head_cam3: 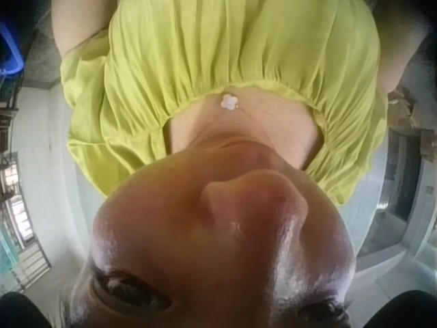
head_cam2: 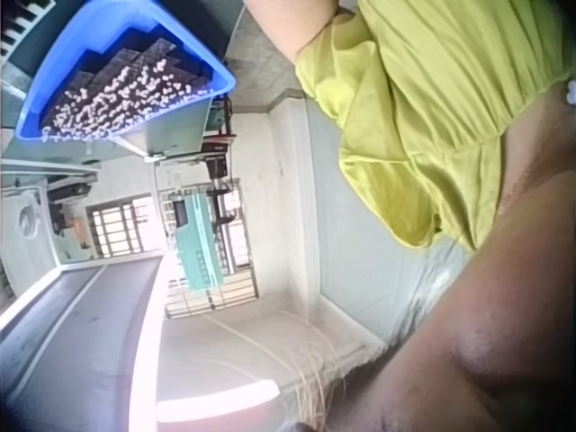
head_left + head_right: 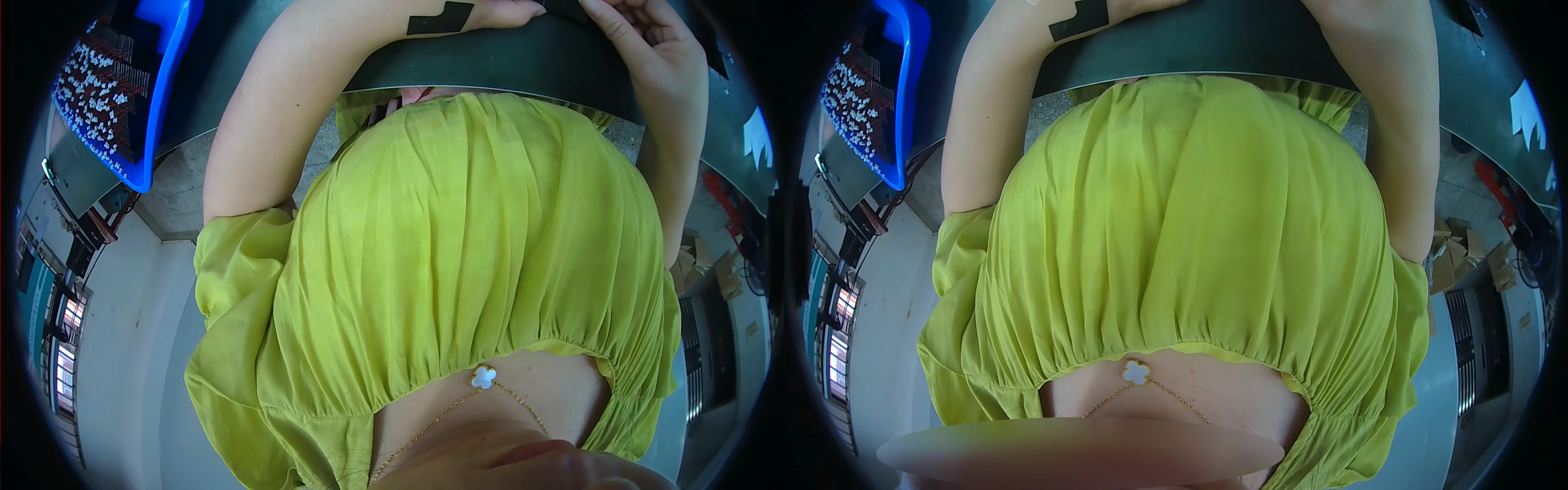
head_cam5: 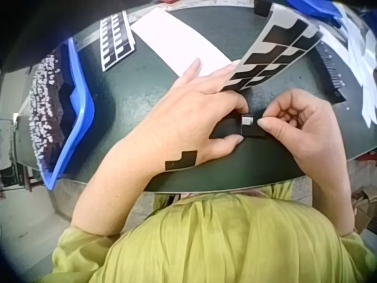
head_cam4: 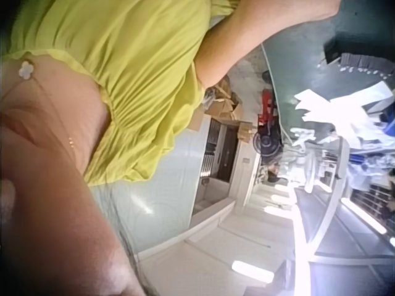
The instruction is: Assembling and inspecting small black electronic components at a manual workstation.
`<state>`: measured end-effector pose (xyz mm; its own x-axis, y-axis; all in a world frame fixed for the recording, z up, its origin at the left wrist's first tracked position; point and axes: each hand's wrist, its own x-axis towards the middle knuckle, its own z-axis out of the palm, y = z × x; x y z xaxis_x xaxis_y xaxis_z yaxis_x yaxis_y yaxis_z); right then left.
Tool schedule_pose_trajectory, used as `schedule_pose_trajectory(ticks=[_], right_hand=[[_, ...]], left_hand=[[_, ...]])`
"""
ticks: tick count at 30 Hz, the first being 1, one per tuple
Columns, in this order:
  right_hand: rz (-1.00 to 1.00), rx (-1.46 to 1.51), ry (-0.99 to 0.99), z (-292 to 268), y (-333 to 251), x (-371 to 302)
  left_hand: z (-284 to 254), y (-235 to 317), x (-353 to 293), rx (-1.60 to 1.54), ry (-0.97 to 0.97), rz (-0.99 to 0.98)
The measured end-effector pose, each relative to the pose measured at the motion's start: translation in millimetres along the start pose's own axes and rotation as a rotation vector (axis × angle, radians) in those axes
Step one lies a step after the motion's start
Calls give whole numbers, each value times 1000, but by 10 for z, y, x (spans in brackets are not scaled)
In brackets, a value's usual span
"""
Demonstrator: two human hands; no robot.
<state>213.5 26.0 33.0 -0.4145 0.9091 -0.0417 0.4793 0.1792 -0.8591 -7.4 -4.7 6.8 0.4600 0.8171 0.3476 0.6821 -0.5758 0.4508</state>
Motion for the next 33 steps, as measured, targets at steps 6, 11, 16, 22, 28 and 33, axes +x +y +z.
schedule_pose_trajectory(ticks=[6, 11, 16, 22, 28, 33], right_hand=[[-11, 7, -8, 99, 8, 20], [-22, -13, -3, 28, -30, 22], [-27, -10, -4, 89, -10, 25], [-50, -57, -11, 80, -19, 20], [-71, -92, 22, 106, -34, 0], [-108, -74, 20, 105, -47, -4]], left_hand=[[-36, -7, -54, -7, -59, -68], [-42, 23, -10, 43, -63, -45], [-26, -27, -51, -24, -48, -61], [-42, -35, -34, -41, -56, -62], [59, -98, -70, -5, 34, 3], [-92, 13, -12, -19, -81, -72]])
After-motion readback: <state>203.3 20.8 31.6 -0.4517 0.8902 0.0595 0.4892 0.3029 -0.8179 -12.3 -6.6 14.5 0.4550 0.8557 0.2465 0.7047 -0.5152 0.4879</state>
